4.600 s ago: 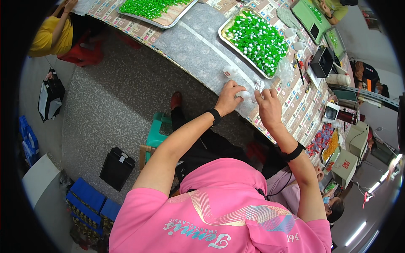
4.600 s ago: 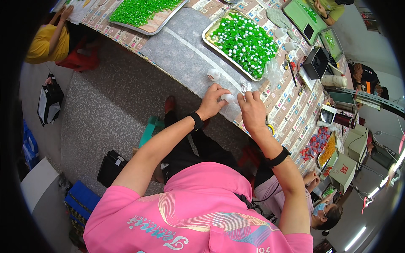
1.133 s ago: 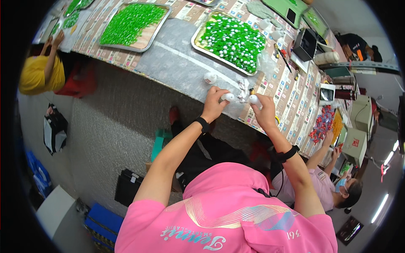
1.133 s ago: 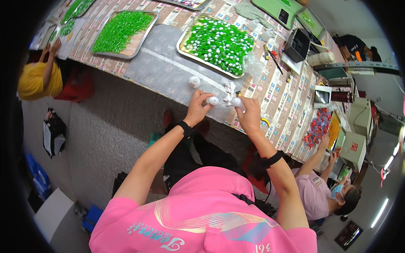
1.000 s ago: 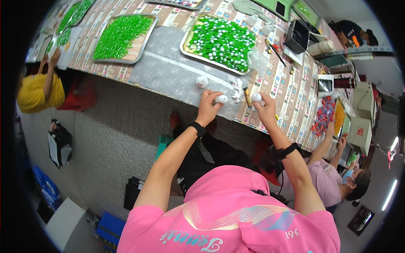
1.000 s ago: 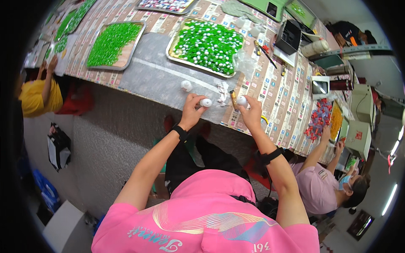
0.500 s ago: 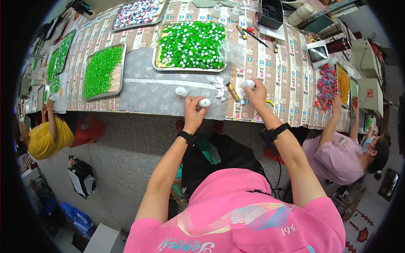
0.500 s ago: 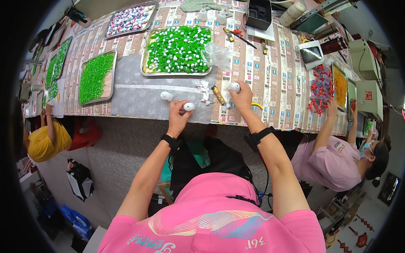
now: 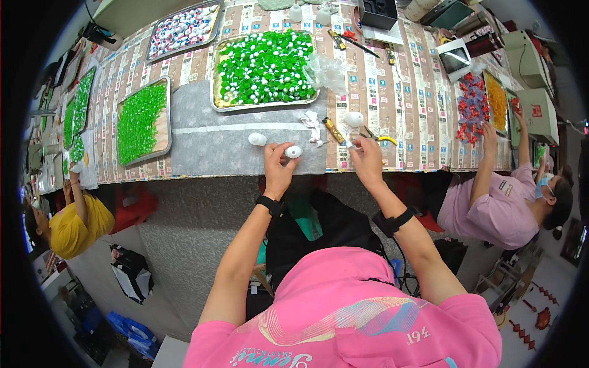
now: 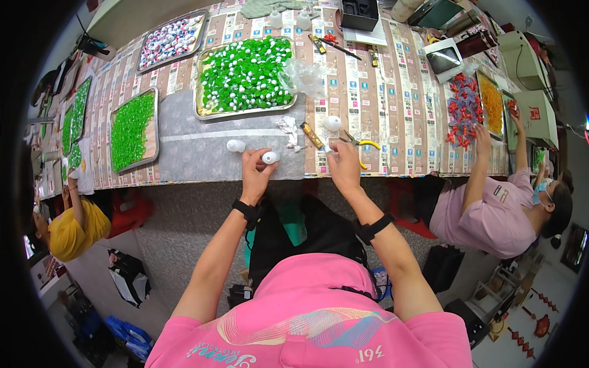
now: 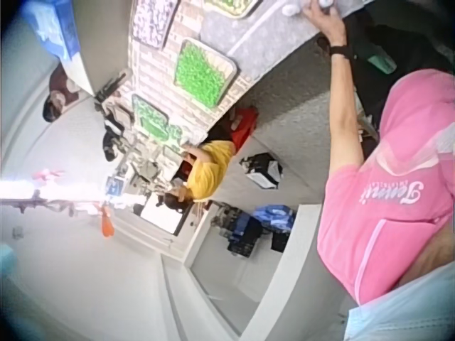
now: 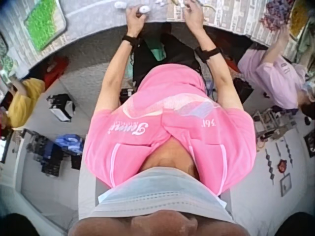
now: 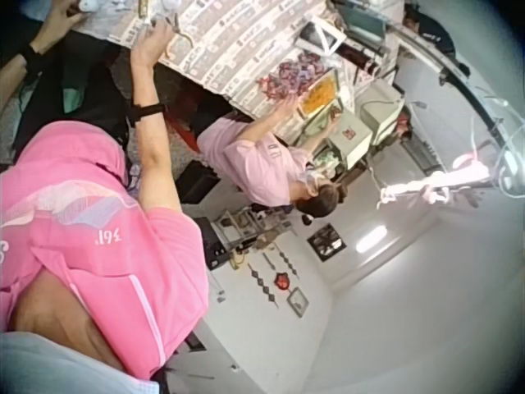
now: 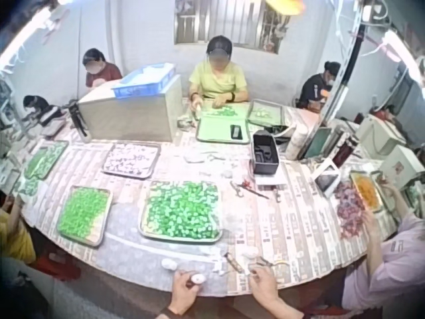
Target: Glue white plastic decorative elements onto green plastic pads using a glue bottle and tweezers.
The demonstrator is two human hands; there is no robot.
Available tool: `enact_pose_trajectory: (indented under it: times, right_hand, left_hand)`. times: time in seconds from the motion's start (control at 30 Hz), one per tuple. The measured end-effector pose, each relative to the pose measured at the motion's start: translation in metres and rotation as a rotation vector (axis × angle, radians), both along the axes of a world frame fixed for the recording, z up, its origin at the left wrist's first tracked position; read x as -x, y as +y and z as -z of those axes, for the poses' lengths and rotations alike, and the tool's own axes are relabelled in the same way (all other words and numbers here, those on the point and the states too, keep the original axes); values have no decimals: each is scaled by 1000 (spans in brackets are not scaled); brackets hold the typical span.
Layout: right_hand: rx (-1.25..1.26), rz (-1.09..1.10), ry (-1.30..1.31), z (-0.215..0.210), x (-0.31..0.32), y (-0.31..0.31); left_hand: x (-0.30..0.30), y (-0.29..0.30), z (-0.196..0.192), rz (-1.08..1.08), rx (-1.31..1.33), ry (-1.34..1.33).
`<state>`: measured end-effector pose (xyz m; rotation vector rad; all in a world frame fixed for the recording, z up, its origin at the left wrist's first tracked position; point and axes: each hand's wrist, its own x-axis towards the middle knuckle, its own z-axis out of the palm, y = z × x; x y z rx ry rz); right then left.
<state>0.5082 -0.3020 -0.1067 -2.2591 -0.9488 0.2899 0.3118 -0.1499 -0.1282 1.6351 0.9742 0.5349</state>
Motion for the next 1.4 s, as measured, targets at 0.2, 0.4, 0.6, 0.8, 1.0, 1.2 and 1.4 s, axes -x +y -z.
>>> enact_pose_trajectory:
  times: [0.2,0.4,0.6,0.8,1.0,1.2,1.4]
  right_hand:
    - [70,9,-68,5,4,12]
    - [37,27,-95,-5,17,12]
    - [-31,-72,48,-5,37,36]
    - [30,-115,-29,2,47,57]
    - [61,-190,-188,-12,50,61]
    - [17,-326,-209,-57,66,61]
    - [69,-447,-277,-79,68,70]
  left_hand:
    - [1,1,-4,31,-62,17]
    - [1,3,-3,33,8,13]
    - [1,5,-5,54,0,-4]
    - [-2,6,-7,57,-24,1]
    - [-3,9,-4,81,-74,3]
    - [-2,10,-13,125,-166,-18]
    - [2,10,-26,216,-270,-48]
